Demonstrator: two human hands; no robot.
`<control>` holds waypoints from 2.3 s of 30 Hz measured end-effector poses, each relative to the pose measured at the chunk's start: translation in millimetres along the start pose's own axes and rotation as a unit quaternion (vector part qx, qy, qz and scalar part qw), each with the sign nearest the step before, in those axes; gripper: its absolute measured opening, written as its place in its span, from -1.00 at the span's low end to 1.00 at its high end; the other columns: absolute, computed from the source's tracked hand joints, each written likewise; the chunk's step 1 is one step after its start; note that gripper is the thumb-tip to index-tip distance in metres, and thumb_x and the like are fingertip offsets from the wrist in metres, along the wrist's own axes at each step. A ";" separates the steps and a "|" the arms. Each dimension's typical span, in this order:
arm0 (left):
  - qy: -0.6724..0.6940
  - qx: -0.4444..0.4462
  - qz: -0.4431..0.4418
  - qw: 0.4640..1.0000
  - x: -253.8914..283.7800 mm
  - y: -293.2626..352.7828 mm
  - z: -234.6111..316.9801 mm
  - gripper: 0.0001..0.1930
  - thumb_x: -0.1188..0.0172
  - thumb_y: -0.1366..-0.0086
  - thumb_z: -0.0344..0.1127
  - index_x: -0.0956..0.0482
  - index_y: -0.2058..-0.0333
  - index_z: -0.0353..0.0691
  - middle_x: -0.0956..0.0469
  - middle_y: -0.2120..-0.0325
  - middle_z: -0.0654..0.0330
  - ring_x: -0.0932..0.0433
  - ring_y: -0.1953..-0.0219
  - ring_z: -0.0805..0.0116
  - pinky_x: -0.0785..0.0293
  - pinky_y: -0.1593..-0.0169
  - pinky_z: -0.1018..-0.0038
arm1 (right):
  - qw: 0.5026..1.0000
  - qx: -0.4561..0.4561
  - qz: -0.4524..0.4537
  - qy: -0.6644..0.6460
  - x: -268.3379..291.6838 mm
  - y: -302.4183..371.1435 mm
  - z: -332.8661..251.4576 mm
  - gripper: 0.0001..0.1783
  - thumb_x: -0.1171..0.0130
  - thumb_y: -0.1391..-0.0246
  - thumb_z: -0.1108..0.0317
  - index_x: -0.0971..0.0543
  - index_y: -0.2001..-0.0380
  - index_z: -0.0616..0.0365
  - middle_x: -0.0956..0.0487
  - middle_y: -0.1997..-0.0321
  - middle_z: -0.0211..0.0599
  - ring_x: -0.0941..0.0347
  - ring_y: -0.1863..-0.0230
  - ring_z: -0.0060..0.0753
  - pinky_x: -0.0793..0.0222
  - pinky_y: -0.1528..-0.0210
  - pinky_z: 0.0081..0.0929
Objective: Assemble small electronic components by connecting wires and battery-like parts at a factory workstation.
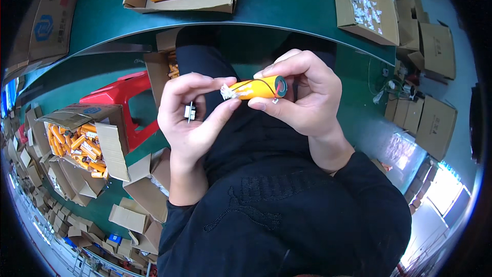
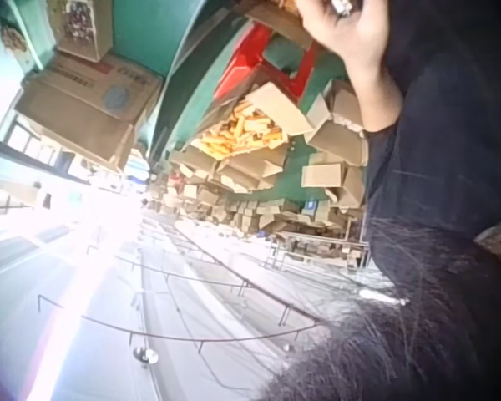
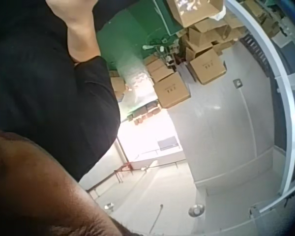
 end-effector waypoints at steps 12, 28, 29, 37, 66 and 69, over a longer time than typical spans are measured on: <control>-0.194 -0.067 -0.055 0.977 6.0 -6.1 17.1 -0.63 -0.44 0.00 -0.68 -0.59 0.19 -0.34 -0.74 0.31 0.05 -0.74 0.31 0.31 -0.64 0.25 0.55 | 0.989 0.070 -0.042 0.126 -0.9 -3.2 -4.3 -0.54 -0.63 0.28 0.54 -0.69 0.21 0.17 -0.70 0.25 -0.27 -0.22 0.65 -0.74 -0.09 0.64 -0.83; -0.240 -0.131 -0.020 0.962 -6.1 7.1 1.0 -0.54 -0.46 0.02 -0.64 -0.42 0.18 -0.28 -0.72 0.34 0.11 -0.38 0.59 0.56 -0.31 0.49 0.72 | 0.989 0.021 -0.009 0.146 -3.0 0.0 -6.1 -0.59 -0.56 0.24 0.60 -0.69 0.22 0.20 -0.67 0.35 -0.35 -0.19 0.65 -0.77 -0.06 0.63 -0.82; -0.260 -0.132 -0.018 0.956 -7.3 6.7 2.3 -0.53 -0.47 0.03 -0.64 -0.42 0.18 -0.27 -0.72 0.34 0.11 -0.39 0.59 0.56 -0.31 0.49 0.72 | 0.989 -0.004 -0.004 0.148 -3.5 0.1 -7.6 -0.60 -0.55 0.24 0.61 -0.69 0.22 0.20 -0.66 0.37 -0.37 -0.19 0.65 -0.77 -0.07 0.63 -0.82; -0.362 -0.088 -0.014 0.928 -12.9 5.9 4.3 -0.49 -0.47 0.02 -0.61 -0.38 0.13 -0.24 -0.70 0.35 0.13 -0.43 0.57 0.57 -0.35 0.50 0.72 | 0.980 -0.039 0.015 0.197 -10.5 0.5 -6.8 -0.65 -0.50 0.20 0.63 -0.67 0.25 0.23 -0.62 0.44 -0.46 -0.19 0.67 -0.77 -0.08 0.61 -0.79; -0.168 0.058 0.005 0.984 -7.3 2.6 -0.8 -0.43 -0.58 0.01 -0.46 -0.51 0.02 -0.31 -0.71 0.20 0.08 -0.67 0.35 0.41 -0.48 0.38 0.68 | 0.992 0.006 -0.042 0.119 5.3 9.1 -3.2 -0.62 -0.56 0.23 0.60 -0.67 0.25 0.20 -0.67 0.35 -0.35 -0.22 0.63 -0.75 -0.09 0.61 -0.80; -0.174 0.035 -0.023 0.984 -0.6 7.3 -4.2 -0.47 -0.55 -0.01 -0.51 -0.53 0.03 -0.31 -0.72 0.22 0.07 -0.71 0.32 0.37 -0.53 0.33 0.65 | 0.991 0.018 -0.043 0.125 3.3 8.2 -3.3 -0.62 -0.56 0.24 0.59 -0.68 0.26 0.19 -0.68 0.32 -0.34 -0.25 0.61 -0.73 -0.08 0.61 -0.80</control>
Point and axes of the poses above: each hand's wrist, its own y-axis away from the middle knuckle, its own x-axis out of the back of the hand, z = x × y, the point moved 2 cm from there along -y, towards the middle knuckle
